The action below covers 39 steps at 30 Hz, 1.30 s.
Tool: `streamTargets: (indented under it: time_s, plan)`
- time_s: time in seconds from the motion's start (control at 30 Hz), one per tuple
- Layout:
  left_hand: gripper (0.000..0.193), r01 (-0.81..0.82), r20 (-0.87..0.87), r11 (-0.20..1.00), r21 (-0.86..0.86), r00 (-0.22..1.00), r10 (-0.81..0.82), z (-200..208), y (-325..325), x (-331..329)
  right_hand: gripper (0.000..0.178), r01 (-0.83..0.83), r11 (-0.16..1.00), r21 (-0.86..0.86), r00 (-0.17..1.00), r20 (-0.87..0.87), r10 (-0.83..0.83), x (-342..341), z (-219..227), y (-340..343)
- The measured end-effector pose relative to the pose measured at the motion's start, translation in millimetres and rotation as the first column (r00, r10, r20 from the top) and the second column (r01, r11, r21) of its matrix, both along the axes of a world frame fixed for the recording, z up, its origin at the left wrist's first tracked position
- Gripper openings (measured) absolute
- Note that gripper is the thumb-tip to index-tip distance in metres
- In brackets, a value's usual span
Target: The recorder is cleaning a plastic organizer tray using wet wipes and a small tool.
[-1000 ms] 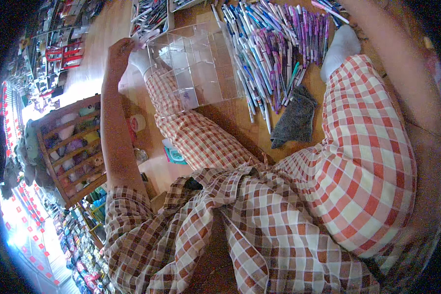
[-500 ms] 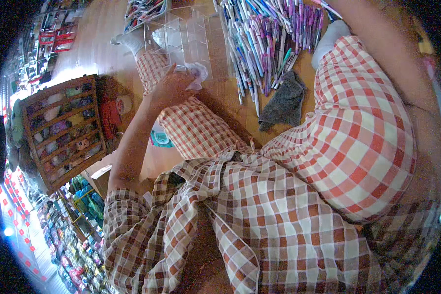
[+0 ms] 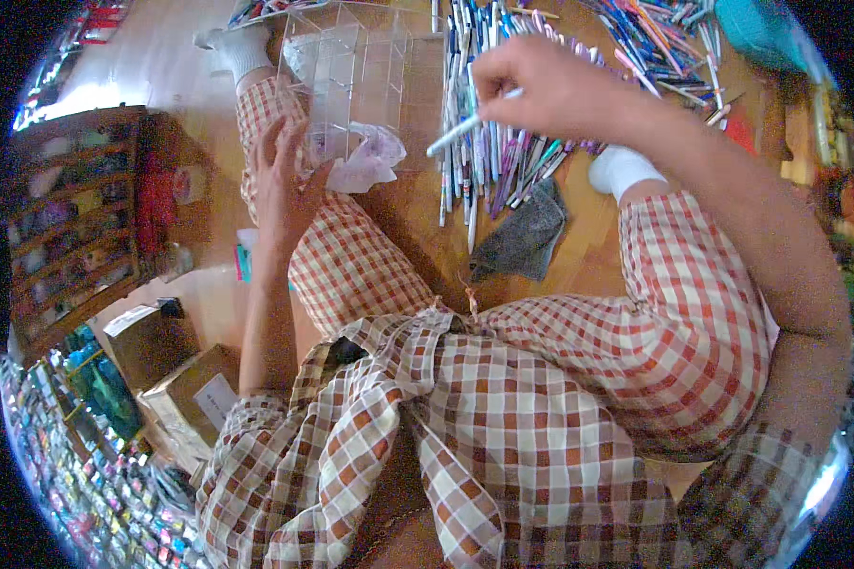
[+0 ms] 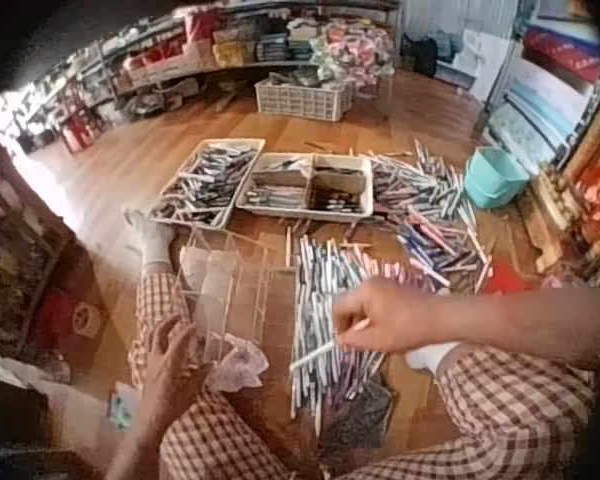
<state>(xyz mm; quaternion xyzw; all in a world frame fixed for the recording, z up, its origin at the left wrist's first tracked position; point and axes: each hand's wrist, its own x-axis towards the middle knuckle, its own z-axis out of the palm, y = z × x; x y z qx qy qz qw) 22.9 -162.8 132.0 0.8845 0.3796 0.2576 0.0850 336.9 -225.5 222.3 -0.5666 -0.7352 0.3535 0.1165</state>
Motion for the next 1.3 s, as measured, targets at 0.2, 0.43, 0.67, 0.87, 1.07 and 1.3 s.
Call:
streamTargets:
  time_s: [0.2, 0.43, 0.67, 0.87, 1.07, 1.3]
  plan:
    - [0.085, -0.112, 0.183, 0.973, -0.202, 0.972, 0.150, -14.9, -18.5, -8.0, 0.017, -0.016, 1.000, -0.020, 0.997, -0.069, 0.015, -26.8, -48.9, 13.0]
    - [0.102, -0.087, 0.259, 0.944, -0.318, 0.950, 0.175, -24.4, -25.7, 2.0, 0.016, 0.105, 0.992, -0.067, 0.976, -0.183, -0.116, -55.2, -67.0, 20.4]
    - [0.100, -0.199, 0.441, 0.971, -0.131, 0.866, 0.237, -46.3, -22.8, 14.9, 0.017, 0.043, 0.993, 0.107, 0.995, 0.086, -0.053, -93.3, -94.9, 32.6]
    - [0.108, -0.157, 0.615, 0.954, -0.254, 0.736, 0.285, -59.2, -27.7, 13.1, 0.012, -0.072, 0.996, 0.055, 0.958, 0.281, 0.054, -109.2, -73.4, 50.0]
    - [0.084, -0.151, 0.668, 0.909, -0.388, 0.634, 0.390, -65.2, -20.6, 8.7, 0.012, -0.138, 0.971, 0.194, 0.928, 0.368, 0.058, -107.2, -53.2, 51.9]
    - [0.077, -0.196, 0.599, 0.912, -0.361, 0.701, 0.388, -62.1, -25.8, 15.2, 0.014, -0.407, 0.913, -0.007, 0.822, 0.432, 0.370, -148.5, -70.5, 54.8]
